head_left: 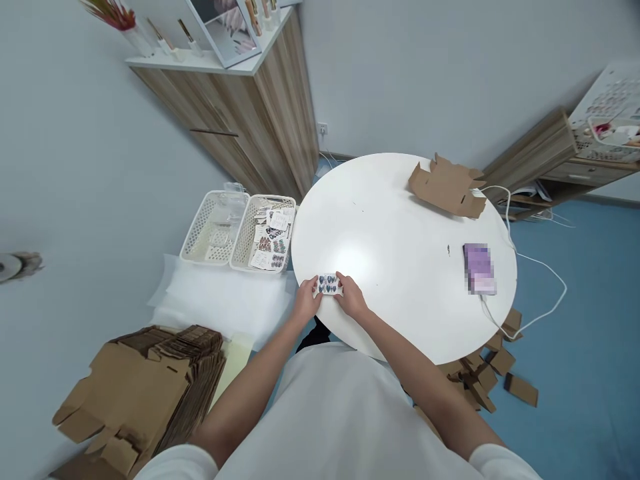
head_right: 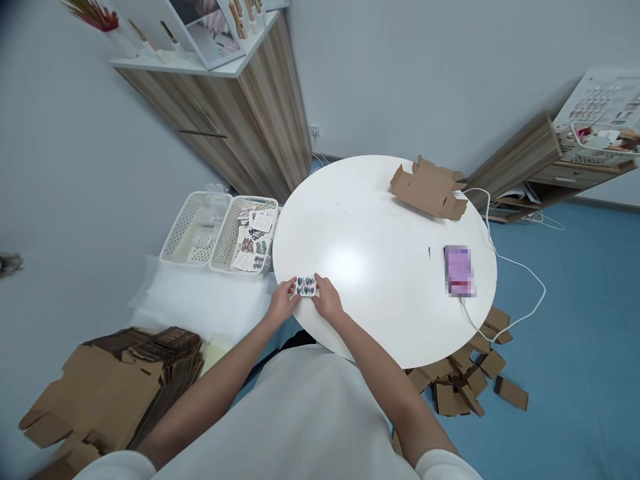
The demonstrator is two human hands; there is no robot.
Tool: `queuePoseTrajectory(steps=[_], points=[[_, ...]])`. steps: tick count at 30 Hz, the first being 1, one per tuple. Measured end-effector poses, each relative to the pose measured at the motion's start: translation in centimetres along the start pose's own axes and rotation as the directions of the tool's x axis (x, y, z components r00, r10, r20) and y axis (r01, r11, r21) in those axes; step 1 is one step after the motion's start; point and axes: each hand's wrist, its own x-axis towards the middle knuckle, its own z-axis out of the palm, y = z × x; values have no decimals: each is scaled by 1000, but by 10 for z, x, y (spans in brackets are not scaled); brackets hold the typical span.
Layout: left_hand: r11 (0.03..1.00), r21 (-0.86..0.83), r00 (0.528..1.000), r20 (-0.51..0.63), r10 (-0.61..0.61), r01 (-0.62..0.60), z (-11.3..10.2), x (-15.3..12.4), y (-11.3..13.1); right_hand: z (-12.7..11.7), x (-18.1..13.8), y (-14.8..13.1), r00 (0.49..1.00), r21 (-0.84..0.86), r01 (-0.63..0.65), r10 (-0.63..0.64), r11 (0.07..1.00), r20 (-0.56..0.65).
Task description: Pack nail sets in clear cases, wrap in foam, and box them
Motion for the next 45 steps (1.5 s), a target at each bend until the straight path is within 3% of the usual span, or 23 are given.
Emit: queuePoseTrajectory(steps=[6,10,18,22,27,37,41,45], points=[[996,81,995,93,-47,40,-13,32,-23,26,34,-14,994,-81,-106,106,991,1],[994,104,990,137,-30,16,-15,38,-30,37,38,-17,985,-104,-173,171,979,-23],[989,-116,982,173,-72,93,-14,23,-31,58,19,-19,933,318,-278,333,906,-133],[981,-169,986,150,-74,99,-15,34,-30,62,32,-26,906,391,-281,377,876,-193],[981,-181,989,142,-41,67,-19,51,-31,58,46,-32,896,425,-270,387,864,-217],[969,-238,994,107,-34,59,-17,50,-36,59,44,-27,907,459,-229,360,858,-219],[966,-247,996,53,-71,82,-20,40,-36,58,39,-21,919,489,-190,329,852,-216],[950,-277,988,-5,-154,147,-23,13,-41,57,30,-13,941,492,-133,265,861,-210]])
